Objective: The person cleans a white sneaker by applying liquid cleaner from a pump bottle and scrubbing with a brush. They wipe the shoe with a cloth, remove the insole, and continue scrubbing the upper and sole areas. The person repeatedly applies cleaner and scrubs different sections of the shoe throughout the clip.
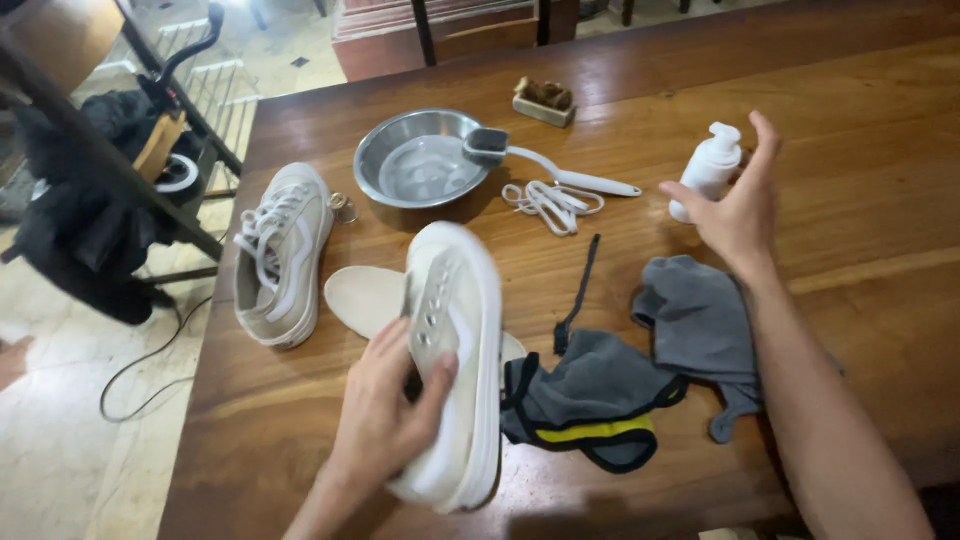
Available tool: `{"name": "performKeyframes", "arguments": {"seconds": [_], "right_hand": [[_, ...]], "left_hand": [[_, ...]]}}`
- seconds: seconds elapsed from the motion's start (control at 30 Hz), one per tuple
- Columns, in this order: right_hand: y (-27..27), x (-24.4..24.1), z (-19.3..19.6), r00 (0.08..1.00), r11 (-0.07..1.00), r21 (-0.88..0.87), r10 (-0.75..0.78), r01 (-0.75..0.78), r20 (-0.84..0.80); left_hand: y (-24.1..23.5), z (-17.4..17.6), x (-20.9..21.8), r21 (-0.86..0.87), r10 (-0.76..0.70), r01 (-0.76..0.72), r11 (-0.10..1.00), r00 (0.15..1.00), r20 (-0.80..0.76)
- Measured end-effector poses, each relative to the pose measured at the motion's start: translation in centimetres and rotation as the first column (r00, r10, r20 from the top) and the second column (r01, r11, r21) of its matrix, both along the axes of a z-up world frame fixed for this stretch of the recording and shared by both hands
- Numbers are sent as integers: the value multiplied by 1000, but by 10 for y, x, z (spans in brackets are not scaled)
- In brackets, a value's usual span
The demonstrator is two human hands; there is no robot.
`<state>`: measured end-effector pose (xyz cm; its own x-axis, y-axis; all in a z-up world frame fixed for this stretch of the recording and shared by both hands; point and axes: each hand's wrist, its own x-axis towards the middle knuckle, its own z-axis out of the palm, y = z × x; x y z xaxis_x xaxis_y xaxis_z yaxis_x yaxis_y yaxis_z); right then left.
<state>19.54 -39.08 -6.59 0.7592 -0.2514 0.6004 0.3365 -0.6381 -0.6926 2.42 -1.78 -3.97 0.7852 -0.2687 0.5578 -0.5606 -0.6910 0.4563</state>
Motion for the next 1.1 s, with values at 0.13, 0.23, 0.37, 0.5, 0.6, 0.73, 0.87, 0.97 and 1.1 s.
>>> {"name": "performKeyframes", "arguments": {"seconds": [0.13,0.23,0.37,0.5,0.6,0.73,0.87,0.97,1.1], "right_hand": [[6,-4,0,990,996,-61,72,-65,121],[24,-24,18,966,995,-95,53,-30,252],[80,-60,44,870,972,-47,228,-231,436],[121,-79,28,830,929,-168,370,-329,418],[145,-93,12,846,826,-326,520,-460,123],[151,-91,4,861,632,-737,489,-238,141],[155,-82,15,917,489,-852,398,-188,26],[161,-81,29,916,400,-891,398,-213,-41],[170,-82,44,913,330,-913,397,-240,-97]], "left_hand": [[15,0,10,-489,-217,108,866,961,-173],[23,-32,24,-606,-247,-53,794,882,-402],[34,-64,39,-735,-309,-241,633,792,-526],[35,-64,37,-806,-370,-208,554,805,-463],[33,-59,35,-814,-406,-180,552,795,-451],[26,-71,36,-869,-391,-255,424,814,-430],[24,-56,32,-868,-413,-178,464,823,-390],[25,-57,31,-873,-422,-179,454,820,-387],[26,-68,34,-873,-445,-161,461,809,-385]]}}
